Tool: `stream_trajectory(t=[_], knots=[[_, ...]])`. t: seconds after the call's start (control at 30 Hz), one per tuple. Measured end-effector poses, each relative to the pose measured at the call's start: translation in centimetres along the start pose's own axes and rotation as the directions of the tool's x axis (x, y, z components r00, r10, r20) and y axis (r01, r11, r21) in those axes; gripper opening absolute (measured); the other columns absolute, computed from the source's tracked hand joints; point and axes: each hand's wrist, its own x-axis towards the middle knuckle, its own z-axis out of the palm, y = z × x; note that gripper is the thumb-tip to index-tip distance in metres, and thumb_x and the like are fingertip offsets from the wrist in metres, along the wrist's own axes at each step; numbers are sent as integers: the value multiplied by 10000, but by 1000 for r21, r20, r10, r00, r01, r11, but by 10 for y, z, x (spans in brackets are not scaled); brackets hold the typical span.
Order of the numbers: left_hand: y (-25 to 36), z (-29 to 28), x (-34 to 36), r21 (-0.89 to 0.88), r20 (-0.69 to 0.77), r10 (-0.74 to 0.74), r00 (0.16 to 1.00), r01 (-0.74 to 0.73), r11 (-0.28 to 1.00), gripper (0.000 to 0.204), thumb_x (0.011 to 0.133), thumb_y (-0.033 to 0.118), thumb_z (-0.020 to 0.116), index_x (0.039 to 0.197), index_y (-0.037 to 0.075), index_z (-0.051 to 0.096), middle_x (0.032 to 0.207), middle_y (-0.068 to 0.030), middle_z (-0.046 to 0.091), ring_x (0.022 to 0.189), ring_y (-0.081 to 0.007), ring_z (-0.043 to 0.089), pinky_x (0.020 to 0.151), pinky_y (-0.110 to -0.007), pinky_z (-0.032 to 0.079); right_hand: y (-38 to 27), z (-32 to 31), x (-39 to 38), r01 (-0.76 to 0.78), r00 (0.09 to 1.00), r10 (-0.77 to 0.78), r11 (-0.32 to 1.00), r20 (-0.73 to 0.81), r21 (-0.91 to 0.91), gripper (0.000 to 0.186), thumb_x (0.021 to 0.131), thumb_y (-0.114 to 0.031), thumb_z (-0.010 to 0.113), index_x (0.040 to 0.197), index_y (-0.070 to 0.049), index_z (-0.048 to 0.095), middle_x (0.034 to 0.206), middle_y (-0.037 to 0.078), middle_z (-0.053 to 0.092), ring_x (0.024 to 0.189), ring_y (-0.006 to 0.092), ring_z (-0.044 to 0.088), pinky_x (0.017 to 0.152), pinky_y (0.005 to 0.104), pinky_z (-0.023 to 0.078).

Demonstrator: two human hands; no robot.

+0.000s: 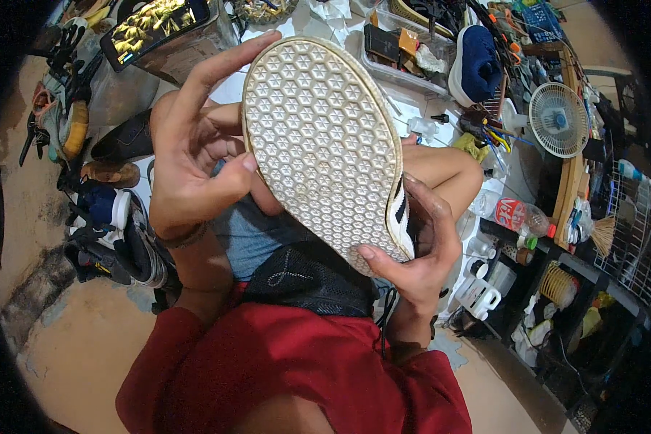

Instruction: Inspecting shoe soles and applying glue for repair.

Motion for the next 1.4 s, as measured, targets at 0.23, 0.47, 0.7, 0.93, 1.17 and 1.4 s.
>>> stream_trajectory(t=[0.23, 0.47, 0.7, 0.93, 1.17, 1.4], knots=[[1, -1, -2, 182, -1, 67, 998, -66, 981, 691, 755, -89, 473, 1432, -72, 338, 1241, -226, 587, 1048, -203, 643, 898, -264, 506, 0, -1, -2, 92, 995, -97, 981, -24, -170, 875, 617, -221, 881, 1297, 117, 447, 1234, 242, 572, 1153, 323, 582, 1041, 409, 405], [8, 2, -7, 392, -85, 120, 989, -77, 917, 587, 802, -91, 495, 1385, -95, 433, 1208, -231, 600, 1069, -214, 627, 901, -290, 500, 2, 2, 2, 139, 989, -144, 981, -21, -135, 837, 572, -142, 923, 1256, 97, 504, 1213, 217, 597, 1128, 292, 599, 1019, 394, 440], [-28, 27, 10, 56, -312, 311, 898, -310, 949, 363, 1010, 113, 381, 1338, -20, 463, 1132, -85, 603, 842, -76, 549, 767, -201, 431, 2, 8, 4, -51, 991, 13, 958, 132, 283, 829, 676, -156, 843, 1326, 119, 408, 1268, 246, 559, 1208, 315, 544, 1074, 416, 364], [-32, 37, 20, -10, -312, 339, 887, -360, 933, 319, 1062, 173, 326, 1273, -31, 451, 1218, -91, 537, 1030, -112, 509, 947, -246, 380, -2, 20, -3, -143, 983, 116, 969, 142, 202, 766, 703, -119, 810, 1325, 124, 437, 1265, 221, 562, 1201, 294, 544, 1052, 389, 382], [-33, 38, 20, 147, -219, 373, 901, -348, 926, 362, 1049, 142, 342, 1348, -57, 392, 1269, -128, 490, 1180, -164, 451, 1029, -259, 316, -4, 22, -3, -110, 990, 96, 983, 100, 149, 739, 716, -102, 795, 1323, 125, 439, 1247, 215, 572, 1179, 281, 555, 1036, 379, 394], [-51, 45, 21, -339, -191, 246, 950, -299, 892, 526, 1060, 277, 264, 1498, -9, 206, 1515, -130, 289, 1371, -224, 320, 1145, -330, 215, -4, 30, -3, -53, 998, 45, 986, 49, 158, 702, 746, -102, 779, 1324, 114, 444, 1236, 206, 571, 1170, 271, 556, 1031, 376, 400]])
